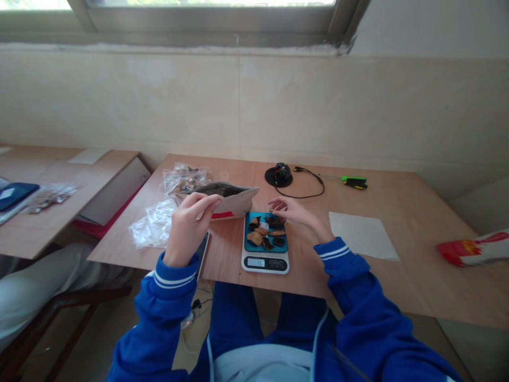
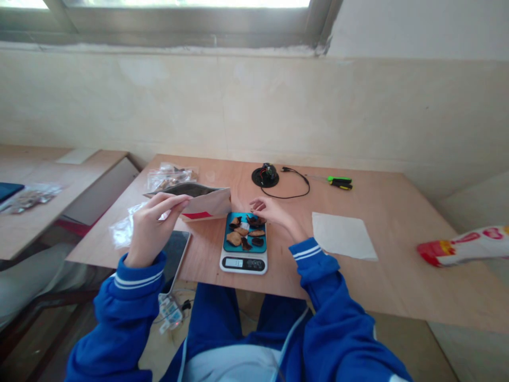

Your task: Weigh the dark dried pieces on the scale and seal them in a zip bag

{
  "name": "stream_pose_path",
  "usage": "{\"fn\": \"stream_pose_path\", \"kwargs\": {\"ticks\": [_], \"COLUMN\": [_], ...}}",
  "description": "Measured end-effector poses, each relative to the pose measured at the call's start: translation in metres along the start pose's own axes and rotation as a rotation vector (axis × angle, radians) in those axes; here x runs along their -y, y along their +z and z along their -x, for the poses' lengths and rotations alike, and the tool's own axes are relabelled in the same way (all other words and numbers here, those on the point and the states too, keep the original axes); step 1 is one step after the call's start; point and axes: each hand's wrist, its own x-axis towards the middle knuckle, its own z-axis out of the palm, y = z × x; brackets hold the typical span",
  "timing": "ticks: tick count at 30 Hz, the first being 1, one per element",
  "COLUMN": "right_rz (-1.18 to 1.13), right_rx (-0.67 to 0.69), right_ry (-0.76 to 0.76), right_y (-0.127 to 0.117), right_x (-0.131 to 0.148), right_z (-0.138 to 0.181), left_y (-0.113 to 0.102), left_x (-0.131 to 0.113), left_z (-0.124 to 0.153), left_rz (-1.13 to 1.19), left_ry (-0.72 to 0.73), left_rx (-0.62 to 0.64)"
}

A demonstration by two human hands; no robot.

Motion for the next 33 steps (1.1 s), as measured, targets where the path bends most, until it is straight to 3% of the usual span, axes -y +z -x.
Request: {"fn": "stream_pose_path", "kwargs": {"ticks": [4,7,9,13,19,21,25,30,33], "right_rz": [0.109,0.137,0.135,0.092,-0.078,-0.110,-0.002,0.386,0.604], "right_rx": [0.115,0.113,0.049,-0.211,-0.324,-0.256,0.028,0.255,0.299], "right_ry": [0.044,0.027,0.001,-0.114,-0.386,-0.448,-0.557,-0.568,-0.500], "right_y": [0.001,0.001,0.001,-0.006,-0.018,-0.018,-0.008,0.007,0.011], "right_x": [0.004,0.003,0.001,0.010,0.083,0.113,0.154,0.162,0.160], "right_z": [-0.002,0.000,0.002,0.008,0.029,0.038,0.044,0.033,0.025], "left_y": [0.000,-0.001,-0.001,0.000,0.004,0.007,0.014,0.019,0.022], "left_x": [0.000,-0.001,-0.001,-0.003,-0.009,-0.012,-0.019,-0.025,-0.026], "left_z": [0.000,0.000,0.000,0.001,0.000,0.001,0.007,0.014,0.018], "left_rz": [-0.004,-0.003,0.003,0.013,0.005,0.002,0.003,0.016,0.047], "left_ry": [0.003,0.007,0.004,-0.004,0.037,0.051,0.126,0.203,0.220], "left_rx": [0.001,0.008,0.016,0.018,0.032,0.031,0.046,0.066,0.077]}}
